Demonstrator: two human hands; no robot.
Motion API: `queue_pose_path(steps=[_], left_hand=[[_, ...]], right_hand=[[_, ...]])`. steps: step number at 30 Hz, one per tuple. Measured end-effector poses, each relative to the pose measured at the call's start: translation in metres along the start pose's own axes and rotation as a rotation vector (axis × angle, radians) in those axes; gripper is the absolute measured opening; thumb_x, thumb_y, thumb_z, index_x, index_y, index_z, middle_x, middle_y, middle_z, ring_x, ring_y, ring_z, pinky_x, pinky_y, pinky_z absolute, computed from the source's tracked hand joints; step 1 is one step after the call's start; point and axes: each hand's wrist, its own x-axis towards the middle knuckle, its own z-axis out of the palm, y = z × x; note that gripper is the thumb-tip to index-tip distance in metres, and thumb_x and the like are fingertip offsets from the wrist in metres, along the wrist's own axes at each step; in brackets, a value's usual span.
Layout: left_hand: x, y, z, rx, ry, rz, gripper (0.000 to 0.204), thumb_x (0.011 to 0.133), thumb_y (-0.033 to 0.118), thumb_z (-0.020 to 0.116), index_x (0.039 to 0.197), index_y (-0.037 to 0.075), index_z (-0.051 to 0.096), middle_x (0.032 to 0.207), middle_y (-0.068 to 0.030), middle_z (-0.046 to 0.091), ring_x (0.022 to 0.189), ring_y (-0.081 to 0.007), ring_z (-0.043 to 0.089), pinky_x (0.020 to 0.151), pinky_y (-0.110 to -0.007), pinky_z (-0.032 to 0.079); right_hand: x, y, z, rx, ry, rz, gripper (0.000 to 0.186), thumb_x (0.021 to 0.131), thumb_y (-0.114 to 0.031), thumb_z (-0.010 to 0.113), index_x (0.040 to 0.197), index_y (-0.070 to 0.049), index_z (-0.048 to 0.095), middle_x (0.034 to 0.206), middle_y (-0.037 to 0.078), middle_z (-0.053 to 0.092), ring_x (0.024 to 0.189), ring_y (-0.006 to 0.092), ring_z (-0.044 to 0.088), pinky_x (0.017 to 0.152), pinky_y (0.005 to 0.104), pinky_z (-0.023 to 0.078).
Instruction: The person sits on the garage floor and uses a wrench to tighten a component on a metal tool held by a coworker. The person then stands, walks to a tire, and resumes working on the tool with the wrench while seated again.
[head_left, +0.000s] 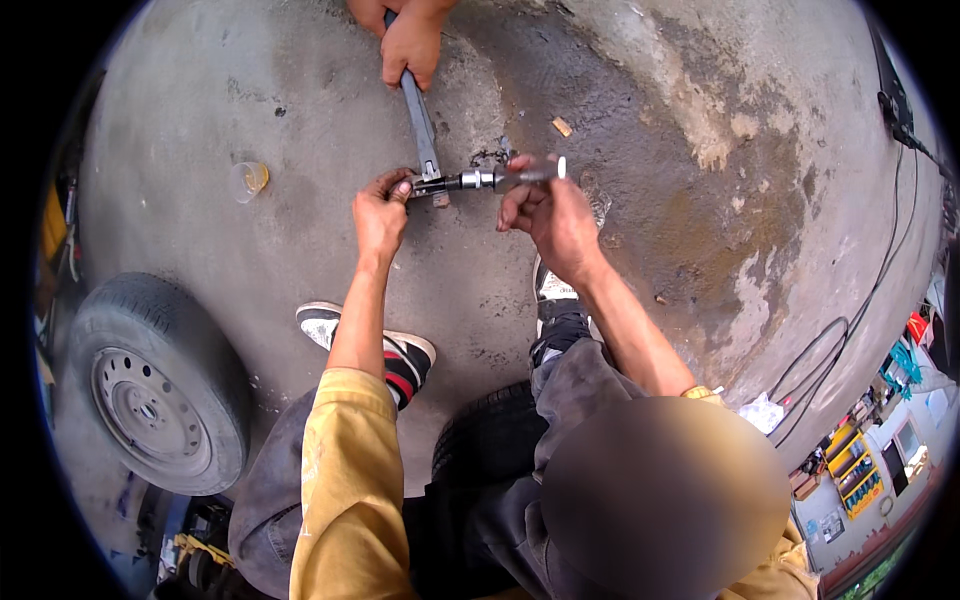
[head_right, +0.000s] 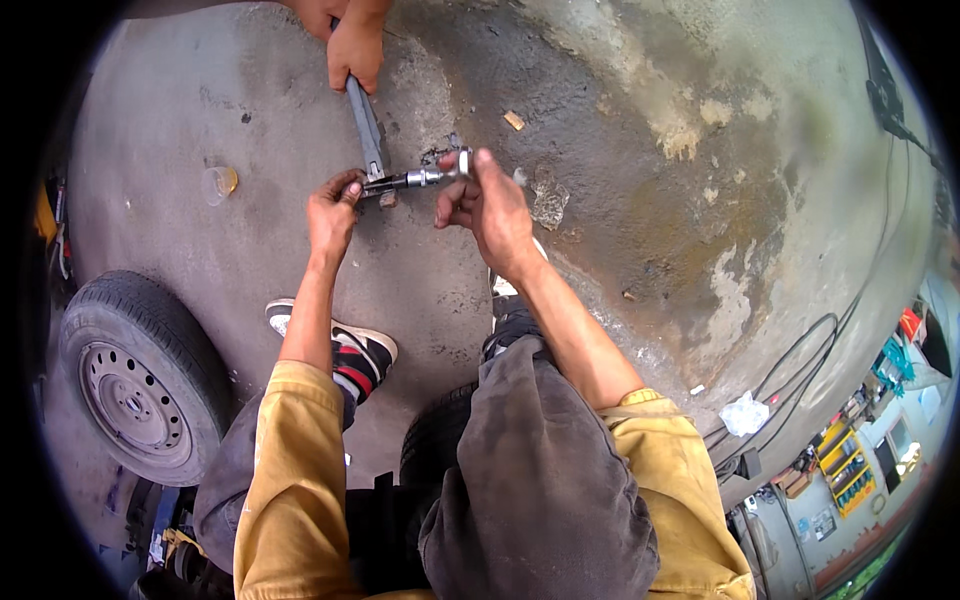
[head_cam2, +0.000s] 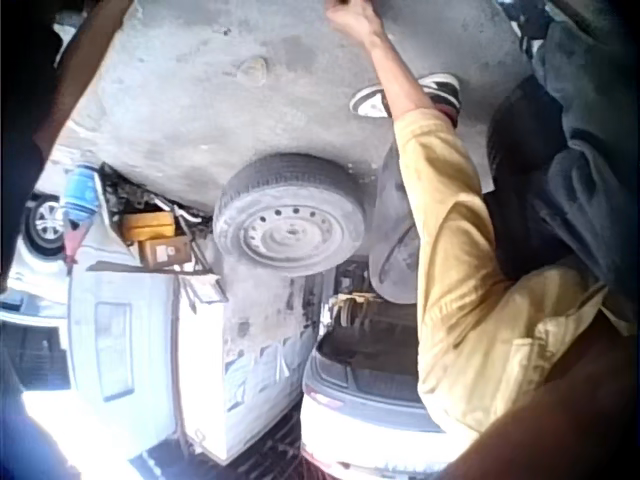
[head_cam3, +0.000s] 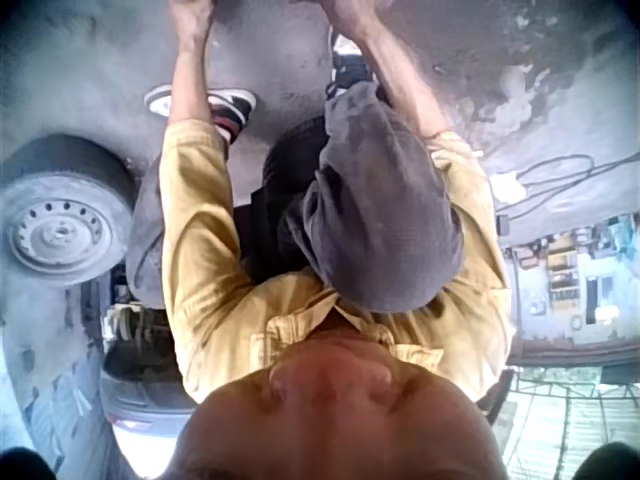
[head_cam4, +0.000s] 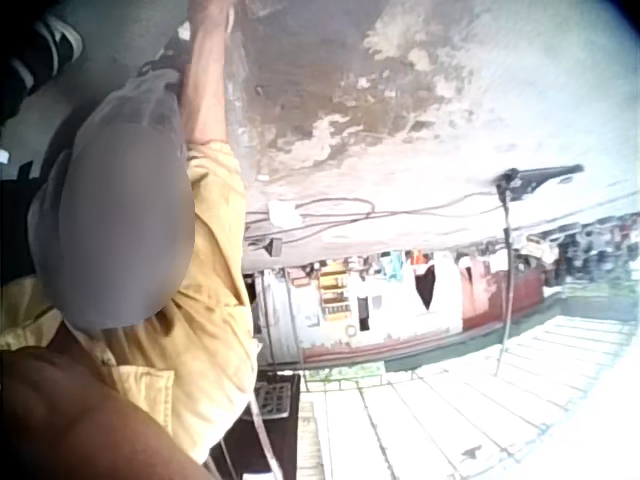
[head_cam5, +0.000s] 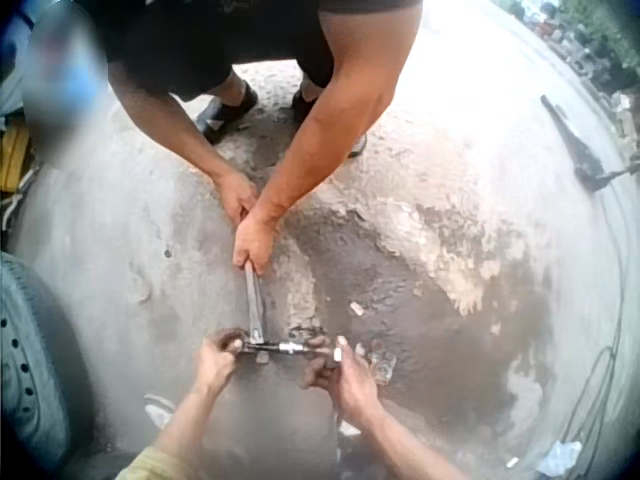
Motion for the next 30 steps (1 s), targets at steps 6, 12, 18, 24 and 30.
queue_pose_path(steps=[6, 12, 18, 24, 30], left_hand=[[0.001, -0.017, 0.004, 0.040, -0.037, 0.039, 0.021, 0.085, 0.011, 0.062, 0.103, 0.001, 0.066, 0.085, -0.0068, 0.067, 0.065, -0.0100, 0.053, 0.058, -0.024, 0.042], [0.007, -0.019, 0.004, 0.004, -0.018, 0.035, 0.024, 0.086, 0.013, 0.062, 0.106, 0.001, 0.065, 0.084, -0.0057, 0.066, 0.062, -0.0087, 0.052, 0.054, -0.023, 0.043], [0.001, -0.010, 0.000, 0.112, 0.004, 0.073, 0.021, 0.085, 0.011, 0.063, 0.104, 0.002, 0.067, 0.088, -0.0071, 0.068, 0.077, -0.0122, 0.059, 0.071, -0.026, 0.046], [-0.004, -0.008, 0.005, 0.035, 0.007, -0.024, 0.019, 0.083, 0.007, 0.062, 0.101, 0.002, 0.067, 0.089, -0.0115, 0.069, 0.081, -0.0151, 0.062, 0.076, -0.027, 0.046], [0.008, -0.011, 0.005, 0.044, 0.000, 0.032, 0.020, 0.083, 0.008, 0.061, 0.101, 0.002, 0.067, 0.091, -0.0128, 0.069, 0.084, -0.0172, 0.063, 0.078, -0.028, 0.046]], right_hand=[[-0.017, 0.064, -0.032, -0.394, 0.137, 0.249, 0.053, 0.095, -0.044, 0.041, 0.094, 0.003, 0.063, 0.069, 0.007, 0.060, 0.071, 0.0169, 0.060, 0.072, 0.0287, 0.049], [0.004, 0.001, 0.002, 0.074, 0.043, -0.034, 0.054, 0.095, -0.048, 0.039, 0.094, 0.001, 0.063, 0.068, 0.007, 0.059, 0.065, 0.0154, 0.056, 0.064, 0.0281, 0.046], [-0.013, 0.068, -0.026, -0.615, 0.092, 0.196, 0.047, 0.094, -0.040, 0.047, 0.085, 0.000, 0.068, 0.073, 0.005, 0.062, 0.064, 0.0131, 0.054, 0.063, 0.0277, 0.046], [-0.001, 0.009, -0.007, 0.065, 0.006, -0.029, 0.054, 0.095, -0.049, 0.036, 0.099, 0.000, 0.058, 0.071, 0.007, 0.056, 0.066, 0.0154, 0.055, 0.067, 0.0305, 0.047], [-0.006, 0.052, -0.021, -0.296, 0.177, 0.217, 0.051, 0.092, -0.045, 0.049, 0.085, 0.003, 0.066, 0.070, 0.011, 0.063, 0.066, 0.0143, 0.055, 0.062, 0.0293, 0.047]])
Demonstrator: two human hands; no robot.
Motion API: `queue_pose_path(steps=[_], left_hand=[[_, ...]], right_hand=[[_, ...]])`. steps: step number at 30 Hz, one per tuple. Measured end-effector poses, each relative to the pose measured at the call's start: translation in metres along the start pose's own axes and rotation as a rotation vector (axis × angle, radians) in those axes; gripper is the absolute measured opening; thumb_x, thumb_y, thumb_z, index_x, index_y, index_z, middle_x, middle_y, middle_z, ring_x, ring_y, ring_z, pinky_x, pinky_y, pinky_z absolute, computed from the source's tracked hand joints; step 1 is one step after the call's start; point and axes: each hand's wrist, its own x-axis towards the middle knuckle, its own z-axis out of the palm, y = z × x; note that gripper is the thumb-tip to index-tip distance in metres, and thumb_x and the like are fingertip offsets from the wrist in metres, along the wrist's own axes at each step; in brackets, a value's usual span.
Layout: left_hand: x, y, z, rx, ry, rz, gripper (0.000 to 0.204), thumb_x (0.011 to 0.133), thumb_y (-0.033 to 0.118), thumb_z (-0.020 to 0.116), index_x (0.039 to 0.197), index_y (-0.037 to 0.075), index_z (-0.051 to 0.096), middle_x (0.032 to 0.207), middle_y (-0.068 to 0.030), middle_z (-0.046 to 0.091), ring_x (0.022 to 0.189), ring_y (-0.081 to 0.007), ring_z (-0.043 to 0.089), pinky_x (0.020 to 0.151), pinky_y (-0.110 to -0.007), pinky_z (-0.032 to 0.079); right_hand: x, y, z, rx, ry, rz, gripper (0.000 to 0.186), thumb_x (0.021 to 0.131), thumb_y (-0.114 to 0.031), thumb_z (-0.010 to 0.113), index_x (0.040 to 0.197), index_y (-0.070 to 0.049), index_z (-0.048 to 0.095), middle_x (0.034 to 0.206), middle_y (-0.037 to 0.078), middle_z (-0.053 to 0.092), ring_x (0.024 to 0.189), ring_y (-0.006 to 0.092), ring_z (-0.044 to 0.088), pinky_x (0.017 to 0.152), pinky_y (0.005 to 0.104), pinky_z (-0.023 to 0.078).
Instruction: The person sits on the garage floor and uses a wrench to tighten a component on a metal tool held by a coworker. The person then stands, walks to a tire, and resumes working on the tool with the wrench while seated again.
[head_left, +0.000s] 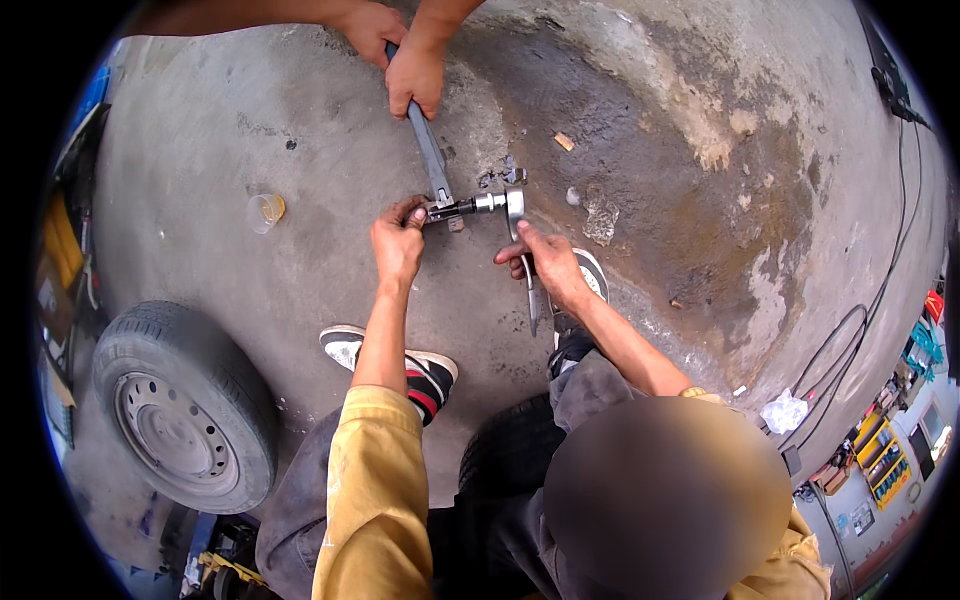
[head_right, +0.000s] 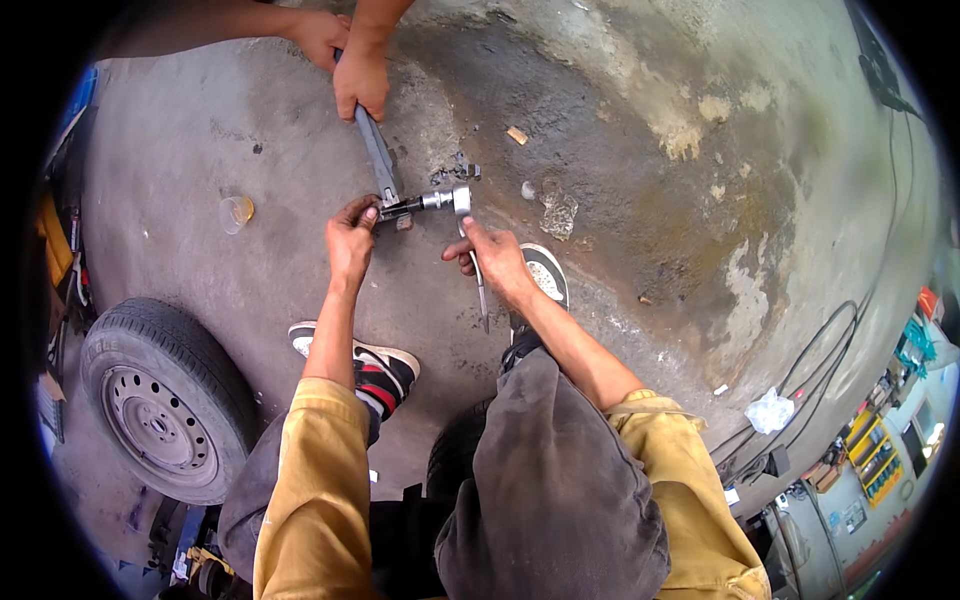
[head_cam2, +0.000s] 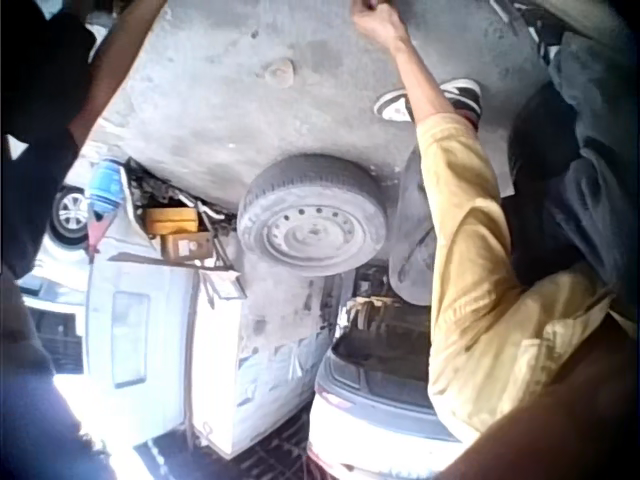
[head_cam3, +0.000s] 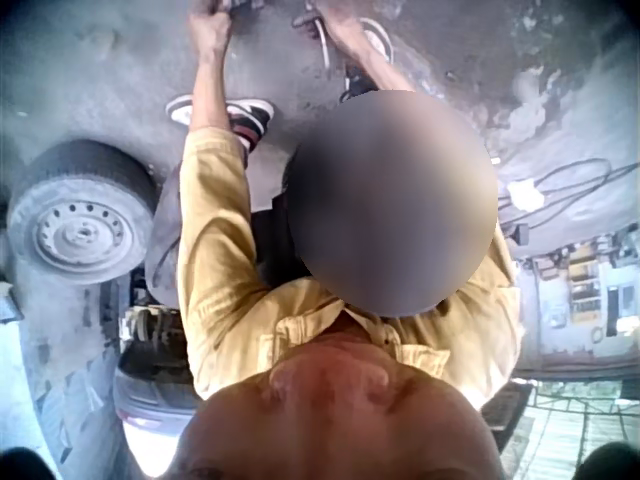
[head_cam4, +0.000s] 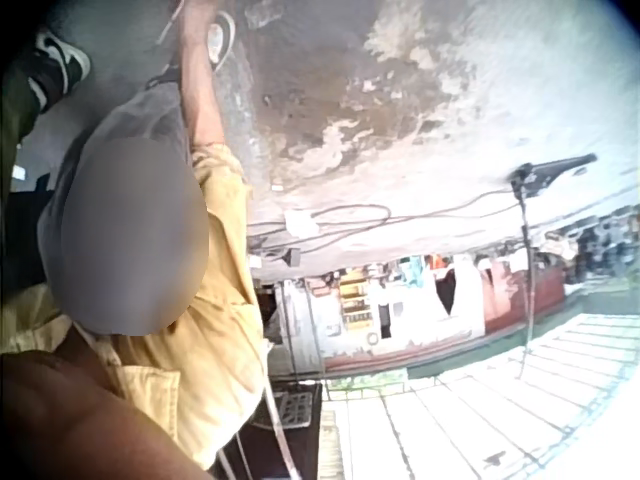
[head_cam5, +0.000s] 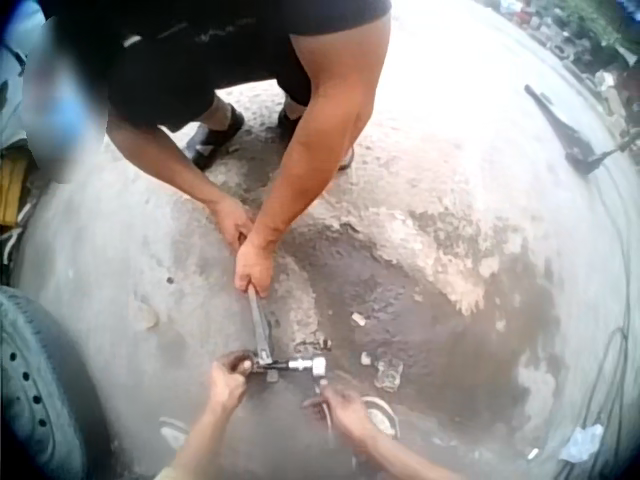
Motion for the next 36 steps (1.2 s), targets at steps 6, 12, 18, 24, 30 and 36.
queue_pose_path(steps=[6, 12, 18, 24, 30, 36], left_hand=[[-0.008, 0.005, 0.003, 0.005, 0.023, -0.057, 0.021, 0.084, 0.012, 0.061, 0.102, 0.002, 0.067, 0.093, -0.0134, 0.068, 0.087, -0.0193, 0.064, 0.080, -0.028, 0.046], [-0.003, -0.016, 0.002, -0.007, 0.006, 0.097, 0.022, 0.087, 0.012, 0.061, 0.104, -0.001, 0.066, 0.082, -0.0031, 0.065, 0.066, -0.0094, 0.052, 0.061, -0.024, 0.043], [-0.015, -0.002, -0.001, -0.031, -0.018, -0.018, 0.021, 0.086, 0.009, 0.061, 0.105, -0.001, 0.065, 0.080, -0.0024, 0.064, 0.057, -0.0073, 0.047, 0.052, -0.022, 0.040], [-0.008, 0.006, 0.005, -0.045, -0.016, 0.033, 0.019, 0.083, 0.006, 0.061, 0.101, 0.002, 0.067, 0.090, -0.0116, 0.069, 0.082, -0.0165, 0.063, 0.078, -0.027, 0.046], [-0.012, 0.007, -0.004, -0.031, -0.018, -0.053, 0.021, 0.086, 0.008, 0.060, 0.105, -0.001, 0.065, 0.087, -0.0056, 0.067, 0.078, -0.0111, 0.058, 0.071, -0.024, 0.045], [-0.007, 0.000, 0.005, 0.017, -0.023, 0.013, 0.018, 0.083, 0.007, 0.061, 0.100, 0.004, 0.068, 0.090, -0.0118, 0.069, 0.083, -0.0180, 0.063, 0.078, -0.028, 0.046]], right_hand=[[0.002, -0.047, 0.001, 0.396, -0.176, -0.235, 0.059, 0.094, -0.052, 0.034, 0.098, 0.002, 0.058, 0.073, 0.010, 0.058, 0.066, 0.0178, 0.056, 0.064, 0.0315, 0.048], [0.001, 0.001, 0.004, -0.029, -0.007, -0.024, 0.050, 0.094, -0.042, 0.047, 0.085, 0.004, 0.066, 0.068, 0.007, 0.058, 0.064, 0.0150, 0.057, 0.062, 0.0278, 0.048], [-0.008, -0.047, 0.008, 0.261, -0.057, -0.182, 0.058, 0.096, -0.050, 0.033, 0.097, 0.002, 0.060, 0.068, 0.007, 0.056, 0.061, 0.0158, 0.056, 0.062, 0.0304, 0.049], [-0.007, -0.006, -0.001, -0.150, 0.008, -0.026, 0.051, 0.097, -0.041, 0.039, 0.094, 0.003, 0.063, 0.069, 0.006, 0.058, 0.064, 0.0116, 0.055, 0.060, 0.0261, 0.047], [-0.006, -0.054, 0.009, 0.326, -0.170, -0.223, 0.055, 0.096, -0.048, 0.035, 0.111, 0.002, 0.052, 0.070, 0.008, 0.058, 0.065, 0.0182, 0.057, 0.064, 0.0345, 0.049], [-0.005, 0.011, -0.011, -0.363, -0.019, -0.068, 0.048, 0.095, -0.042, 0.045, 0.096, 0.001, 0.063, 0.068, 0.006, 0.059, 0.069, 0.0134, 0.058, 0.067, 0.0317, 0.049]])
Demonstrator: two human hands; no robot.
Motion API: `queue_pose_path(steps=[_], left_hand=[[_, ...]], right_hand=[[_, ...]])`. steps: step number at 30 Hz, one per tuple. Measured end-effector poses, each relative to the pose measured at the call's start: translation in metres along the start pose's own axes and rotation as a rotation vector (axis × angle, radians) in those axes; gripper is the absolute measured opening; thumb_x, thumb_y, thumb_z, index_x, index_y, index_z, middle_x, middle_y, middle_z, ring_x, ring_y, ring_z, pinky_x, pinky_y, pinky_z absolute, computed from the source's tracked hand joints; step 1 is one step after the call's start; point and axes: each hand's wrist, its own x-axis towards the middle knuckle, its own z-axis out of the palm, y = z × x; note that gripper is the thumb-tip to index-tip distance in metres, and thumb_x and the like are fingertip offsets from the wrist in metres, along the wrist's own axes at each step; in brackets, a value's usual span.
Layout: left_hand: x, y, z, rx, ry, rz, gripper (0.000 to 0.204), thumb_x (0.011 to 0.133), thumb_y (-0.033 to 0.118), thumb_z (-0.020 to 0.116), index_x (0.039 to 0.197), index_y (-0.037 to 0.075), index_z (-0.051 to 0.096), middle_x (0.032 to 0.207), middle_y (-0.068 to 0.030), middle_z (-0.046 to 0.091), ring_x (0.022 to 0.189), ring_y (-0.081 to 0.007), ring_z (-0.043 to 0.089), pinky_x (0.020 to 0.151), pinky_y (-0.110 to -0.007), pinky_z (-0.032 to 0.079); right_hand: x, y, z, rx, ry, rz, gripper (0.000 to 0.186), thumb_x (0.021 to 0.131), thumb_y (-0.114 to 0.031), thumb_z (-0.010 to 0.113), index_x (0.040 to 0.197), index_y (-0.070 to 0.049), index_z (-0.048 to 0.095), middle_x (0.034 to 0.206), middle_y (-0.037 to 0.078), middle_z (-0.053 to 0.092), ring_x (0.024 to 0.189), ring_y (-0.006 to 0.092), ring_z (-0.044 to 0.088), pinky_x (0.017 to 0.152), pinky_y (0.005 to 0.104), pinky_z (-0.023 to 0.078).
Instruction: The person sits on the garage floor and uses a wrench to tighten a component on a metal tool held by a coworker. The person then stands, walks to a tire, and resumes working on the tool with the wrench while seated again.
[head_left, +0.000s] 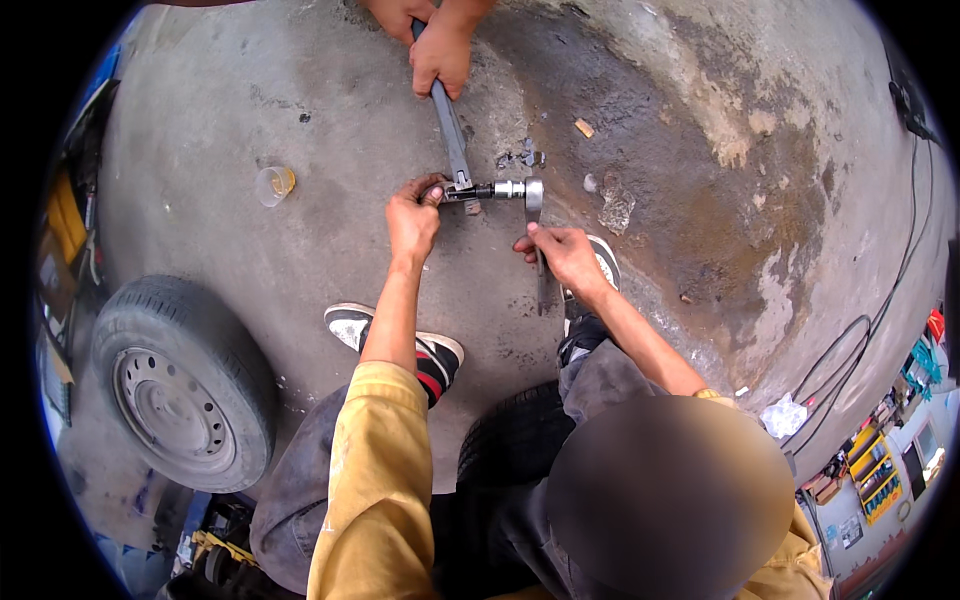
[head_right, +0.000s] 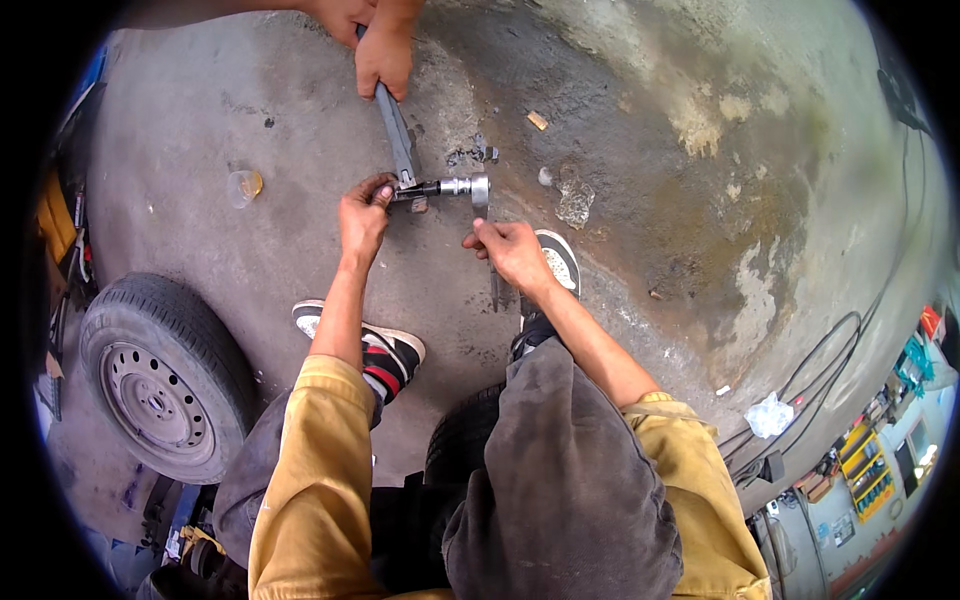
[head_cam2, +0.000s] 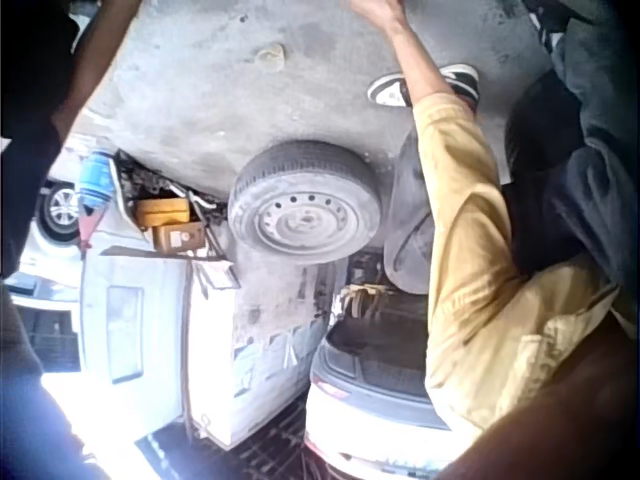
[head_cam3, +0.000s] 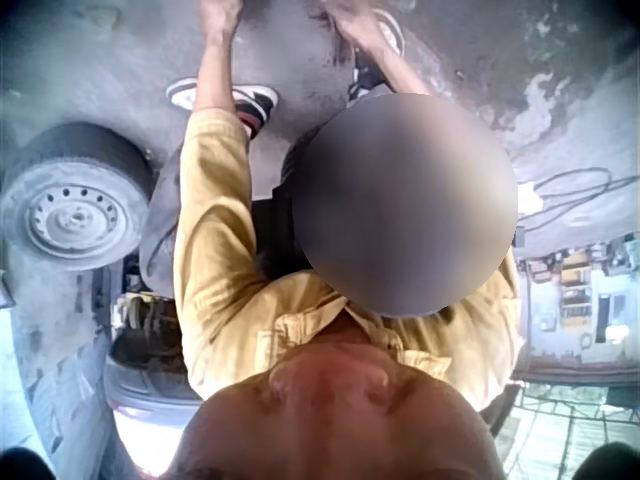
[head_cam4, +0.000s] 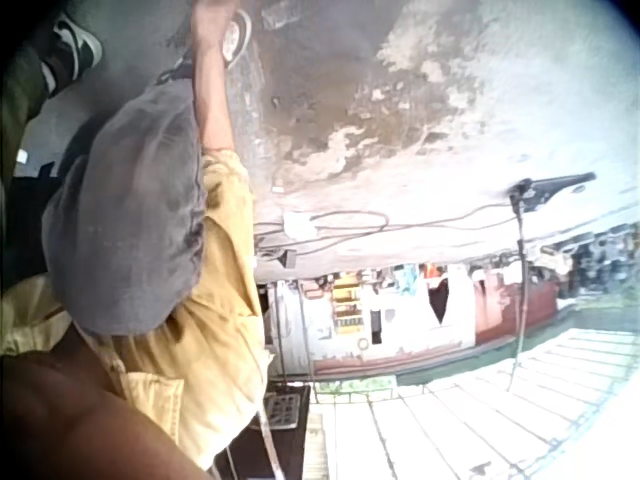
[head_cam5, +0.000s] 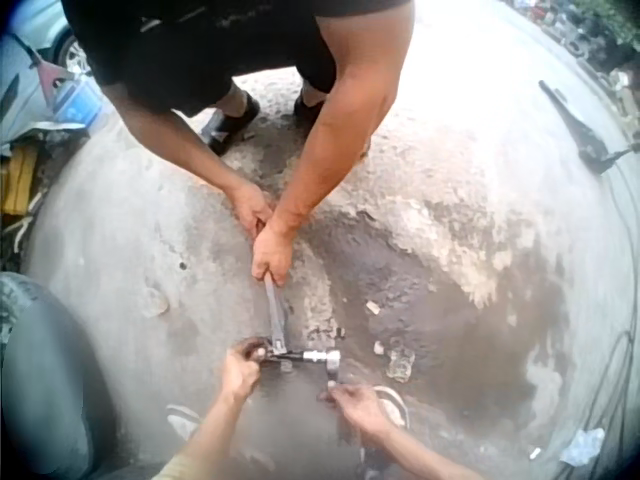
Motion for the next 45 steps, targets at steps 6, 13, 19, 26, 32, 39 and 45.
queue_pose_path(steps=[6, 13, 19, 26, 32, 39, 45], left_hand=[[-0.006, 0.009, -0.008, -0.058, 0.028, -0.063, 0.018, 0.083, 0.004, 0.061, 0.100, 0.001, 0.066, 0.091, -0.0116, 0.069, 0.081, -0.0162, 0.062, 0.076, -0.027, 0.046], [-0.002, 0.001, -0.003, -0.040, 0.010, 0.001, 0.017, 0.083, 0.004, 0.061, 0.099, 0.001, 0.067, 0.089, -0.0101, 0.069, 0.084, -0.0168, 0.063, 0.078, -0.027, 0.046], [-0.006, 0.014, -0.004, -0.003, 0.010, -0.066, 0.018, 0.084, 0.007, 0.061, 0.100, 0.000, 0.066, 0.090, -0.0117, 0.069, 0.082, -0.0156, 0.062, 0.078, -0.028, 0.046], [-0.001, 0.002, -0.004, -0.070, -0.001, -0.069, 0.018, 0.084, 0.006, 0.061, 0.100, 0.001, 0.067, 0.089, -0.0132, 0.069, 0.081, -0.0166, 0.062, 0.076, -0.028, 0.046], [-0.006, 0.018, -0.003, 0.017, 0.000, -0.027, 0.018, 0.083, 0.005, 0.062, 0.100, 0.002, 0.067, 0.090, -0.0128, 0.069, 0.081, -0.0178, 0.063, 0.076, -0.028, 0.046], [-0.010, -0.006, -0.003, -0.068, 0.015, -0.065, 0.018, 0.083, 0.007, 0.063, 0.099, 0.003, 0.067, 0.087, -0.0120, 0.069, 0.082, -0.0175, 0.063, 0.076, -0.028, 0.046], [-0.007, 0.023, -0.003, 0.096, 0.007, 0.020, 0.018, 0.083, 0.007, 0.062, 0.100, 0.002, 0.067, 0.088, -0.0117, 0.069, 0.084, -0.0177, 0.063, 0.077, -0.029, 0.046]], right_hand=[[-0.003, -0.074, -0.004, 0.740, -0.085, -0.180, 0.050, 0.096, -0.045, 0.038, 0.110, 0.000, 0.053, 0.068, 0.005, 0.055, 0.062, 0.0171, 0.056, 0.061, 0.0316, 0.050], [0.001, -0.023, 0.000, 0.116, 0.014, -0.020, 0.045, 0.094, -0.041, 0.045, 0.097, 0.000, 0.063, 0.068, 0.006, 0.057, 0.070, 0.0153, 0.058, 0.069, 0.0321, 0.049], [0.001, -0.059, -0.010, 0.615, -0.093, -0.085, 0.053, 0.098, -0.044, 0.023, 0.105, -0.002, 0.055, 0.076, 0.008, 0.059, 0.070, 0.0182, 0.055, 0.072, 0.0340, 0.046], [0.007, -0.047, -0.011, 0.266, 0.011, -0.080, 0.039, 0.093, -0.034, 0.046, 0.092, -0.001, 0.067, 0.070, 0.007, 0.060, 0.064, 0.0143, 0.055, 0.067, 0.0301, 0.046], [0.005, -0.027, -0.018, 0.486, 0.036, -0.102, 0.048, 0.096, -0.042, 0.038, 0.095, -0.001, 0.062, 0.070, 0.007, 0.061, 0.064, 0.0132, 0.055, 0.063, 0.0276, 0.045], [0.002, -0.061, -0.019, 0.350, -0.045, -0.029, 0.053, 0.095, -0.045, 0.039, 0.094, 0.001, 0.064, 0.069, 0.009, 0.061, 0.062, 0.0150, 0.057, 0.060, 0.0289, 0.046], [-0.009, -0.038, -0.019, 0.436, 0.006, -0.028, 0.056, 0.095, -0.048, 0.036, 0.096, 0.003, 0.060, 0.067, 0.010, 0.060, 0.060, 0.0151, 0.056, 0.059, 0.0271, 0.046]])
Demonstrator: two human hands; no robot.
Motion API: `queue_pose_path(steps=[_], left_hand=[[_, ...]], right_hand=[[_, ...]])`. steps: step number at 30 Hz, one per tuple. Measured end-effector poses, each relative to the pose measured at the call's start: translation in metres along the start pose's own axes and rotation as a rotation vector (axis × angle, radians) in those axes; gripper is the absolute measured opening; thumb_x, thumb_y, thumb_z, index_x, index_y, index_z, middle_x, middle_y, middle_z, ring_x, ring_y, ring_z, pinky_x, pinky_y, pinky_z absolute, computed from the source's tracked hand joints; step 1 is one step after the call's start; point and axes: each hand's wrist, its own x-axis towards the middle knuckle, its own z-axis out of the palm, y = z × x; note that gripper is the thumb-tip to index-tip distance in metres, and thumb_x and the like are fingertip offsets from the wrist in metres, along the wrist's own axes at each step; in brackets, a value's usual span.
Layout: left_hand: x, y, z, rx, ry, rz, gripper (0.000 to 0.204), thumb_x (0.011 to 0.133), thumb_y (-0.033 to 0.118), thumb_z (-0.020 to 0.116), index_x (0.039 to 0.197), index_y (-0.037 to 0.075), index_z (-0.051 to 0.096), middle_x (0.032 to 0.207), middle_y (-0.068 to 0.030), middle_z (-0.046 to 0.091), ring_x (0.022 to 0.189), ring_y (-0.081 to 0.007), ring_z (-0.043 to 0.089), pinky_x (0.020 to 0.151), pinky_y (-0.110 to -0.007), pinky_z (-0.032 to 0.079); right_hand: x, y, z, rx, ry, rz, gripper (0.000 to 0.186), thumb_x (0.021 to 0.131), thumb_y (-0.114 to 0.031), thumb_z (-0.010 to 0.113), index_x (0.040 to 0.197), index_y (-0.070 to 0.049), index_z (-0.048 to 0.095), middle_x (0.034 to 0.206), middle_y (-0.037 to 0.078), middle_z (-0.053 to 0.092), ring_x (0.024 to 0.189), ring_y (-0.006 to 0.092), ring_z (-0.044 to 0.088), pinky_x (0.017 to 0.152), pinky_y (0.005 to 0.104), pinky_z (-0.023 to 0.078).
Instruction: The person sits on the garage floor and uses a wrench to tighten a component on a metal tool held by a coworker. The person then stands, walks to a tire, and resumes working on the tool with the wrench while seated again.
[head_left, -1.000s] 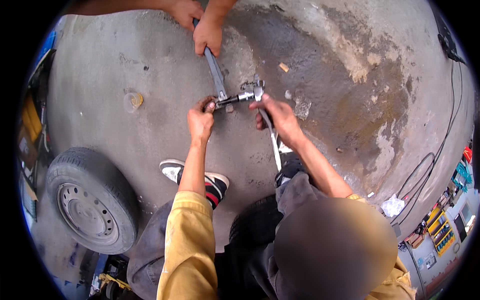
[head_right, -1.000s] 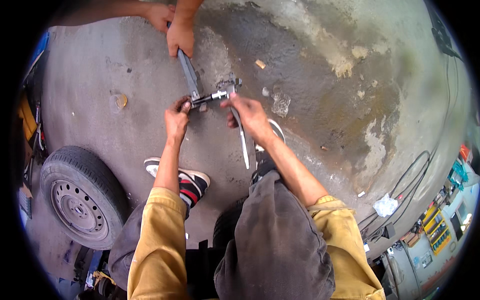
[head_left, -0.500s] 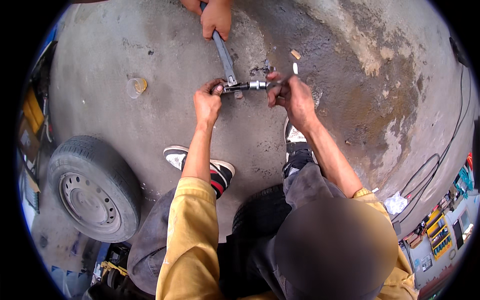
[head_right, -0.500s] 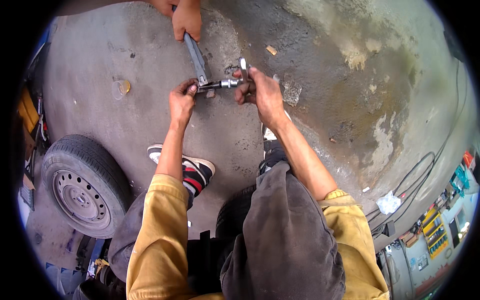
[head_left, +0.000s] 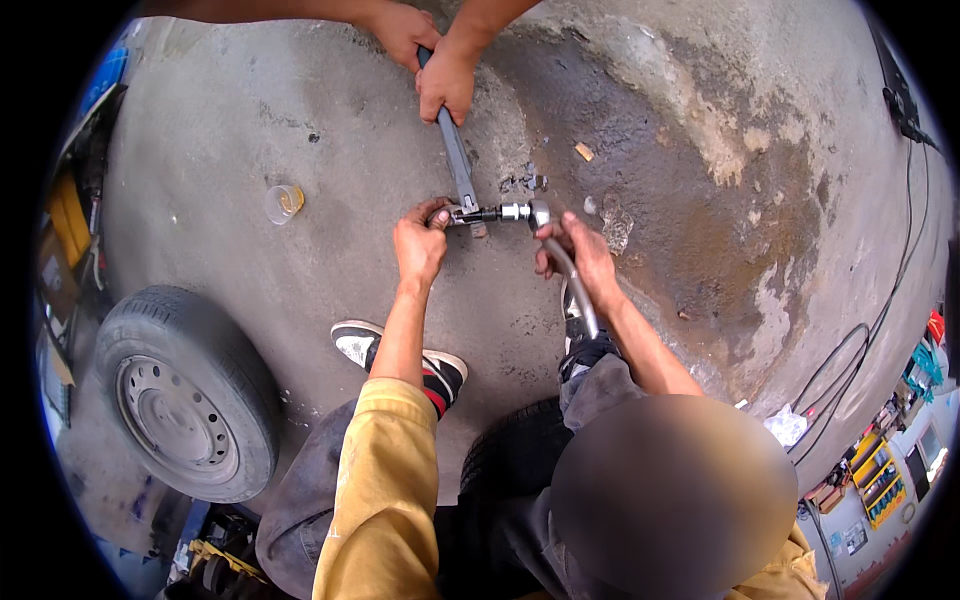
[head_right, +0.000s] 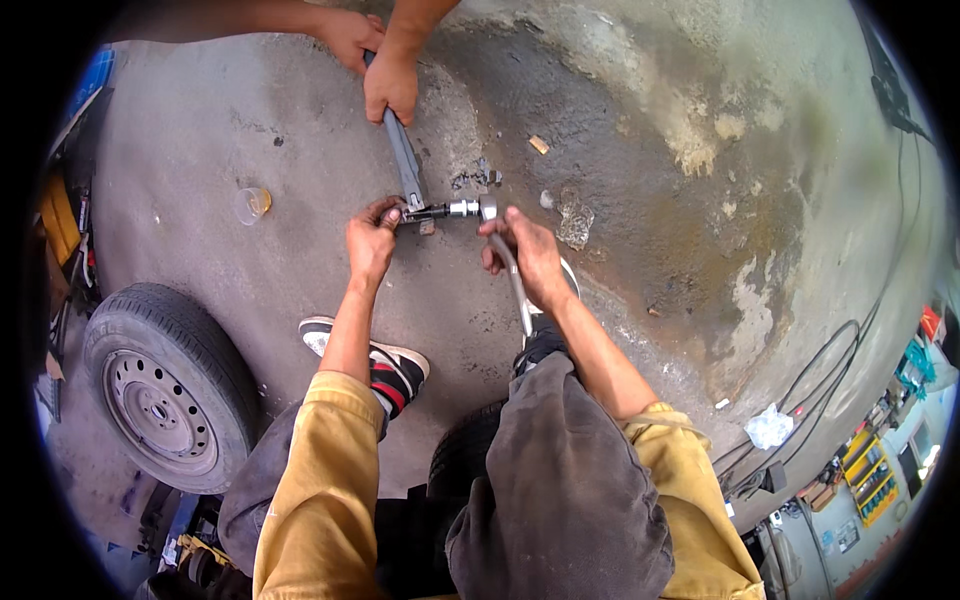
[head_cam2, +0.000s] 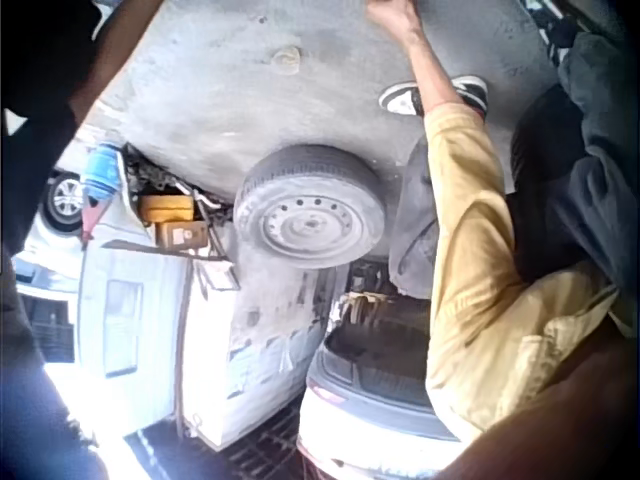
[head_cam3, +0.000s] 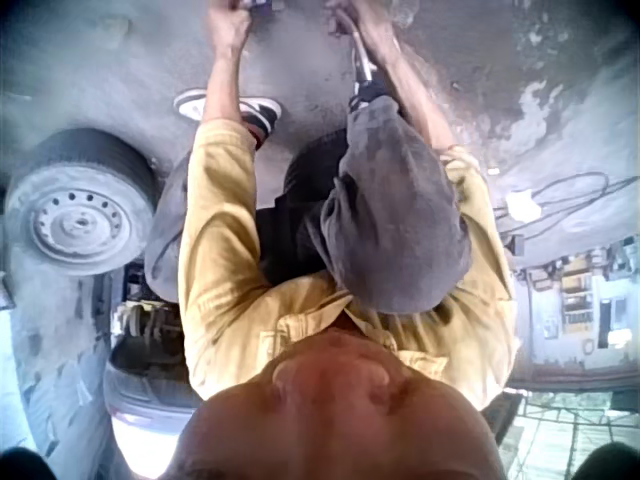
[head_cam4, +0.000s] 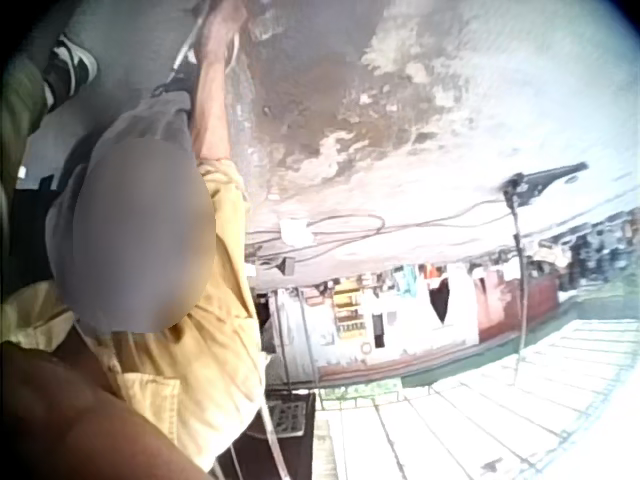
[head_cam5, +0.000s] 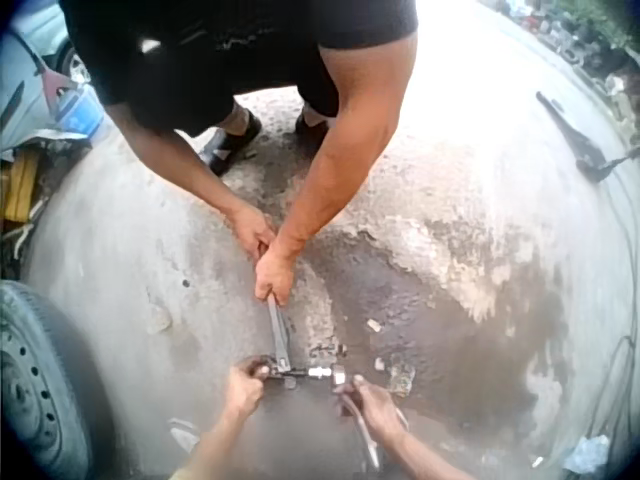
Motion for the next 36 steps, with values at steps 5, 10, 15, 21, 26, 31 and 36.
queue_pose_path(steps=[5, 10, 15, 21, 26, 31, 36], left_hand=[[0.006, -0.034, 0.006, -0.220, 0.010, 0.003, 0.018, 0.083, 0.005, 0.062, 0.100, 0.001, 0.067, 0.090, -0.0104, 0.069, 0.083, -0.0163, 0.063, 0.078, -0.028, 0.046], [0.004, -0.020, 0.006, -0.192, -0.008, -0.096, 0.017, 0.085, 0.004, 0.060, 0.100, 0.000, 0.066, 0.090, -0.0096, 0.069, 0.082, -0.0150, 0.061, 0.078, -0.026, 0.045], [0.008, -0.030, 0.004, -0.196, -0.084, -0.081, 0.019, 0.085, 0.005, 0.060, 0.101, -0.001, 0.065, 0.091, -0.0088, 0.068, 0.084, -0.0138, 0.060, 0.079, -0.026, 0.045], [0.005, -0.030, -0.002, -0.216, -0.037, -0.081, 0.020, 0.085, 0.006, 0.060, 0.103, -0.001, 0.065, 0.090, -0.0086, 0.068, 0.083, -0.0139, 0.060, 0.078, -0.026, 0.045], [0.008, -0.020, 0.005, -0.147, -0.073, -0.100, 0.020, 0.083, 0.005, 0.061, 0.103, 0.000, 0.065, 0.092, -0.0101, 0.068, 0.085, -0.0154, 0.061, 0.080, -0.027, 0.045], [0.004, -0.030, 0.006, -0.239, -0.047, -0.099, 0.019, 0.085, 0.004, 0.060, 0.102, -0.003, 0.064, 0.091, -0.0109, 0.068, 0.084, -0.0151, 0.060, 0.079, -0.026, 0.045], [0.007, -0.024, 0.000, -0.160, -0.068, -0.090, 0.020, 0.084, 0.006, 0.061, 0.103, -0.003, 0.064, 0.089, -0.0101, 0.068, 0.082, -0.0152, 0.060, 0.078, -0.026, 0.045]], right_hand=[[0.019, 0.019, 0.008, -0.166, 0.017, 0.038, 0.052, 0.094, -0.044, 0.043, 0.093, 0.003, 0.065, 0.068, 0.008, 0.062, 0.060, 0.0141, 0.059, 0.058, 0.0268, 0.048], [0.011, -0.009, 0.012, 0.333, -0.047, -0.014, 0.053, 0.094, -0.049, 0.040, 0.094, 0.000, 0.060, 0.064, 0.010, 0.059, 0.056, 0.0156, 0.056, 0.056, 0.0303, 0.047], [0.008, 0.049, 0.003, -0.183, 0.009, -0.014, 0.047, 0.094, -0.041, 0.047, 0.092, 0.003, 0.064, 0.072, 0.010, 0.063, 0.066, 0.0150, 0.060, 0.058, 0.0275, 0.049], [0.004, -0.032, 0.020, 0.238, -0.132, -0.033, 0.054, 0.095, -0.050, 0.037, 0.111, -0.003, 0.057, 0.073, 0.010, 0.059, 0.067, 0.0175, 0.057, 0.070, 0.0343, 0.049], [-0.001, 0.027, -0.002, -0.025, 0.004, 0.097, 0.053, 0.094, -0.047, 0.042, 0.100, 0.002, 0.062, 0.072, 0.007, 0.060, 0.063, 0.0133, 0.056, 0.061, 0.0272, 0.048], [0.012, -0.024, 0.013, 0.021, -0.085, 0.040, 0.053, 0.094, -0.049, 0.041, 0.103, 0.000, 0.059, 0.071, 0.009, 0.061, 0.063, 0.0160, 0.058, 0.063, 0.0293, 0.049], [0.013, -0.008, 0.018, 0.198, -0.022, -0.022, 0.053, 0.095, -0.048, 0.037, 0.094, -0.001, 0.063, 0.067, 0.011, 0.061, 0.059, 0.0157, 0.058, 0.058, 0.0292, 0.049]])
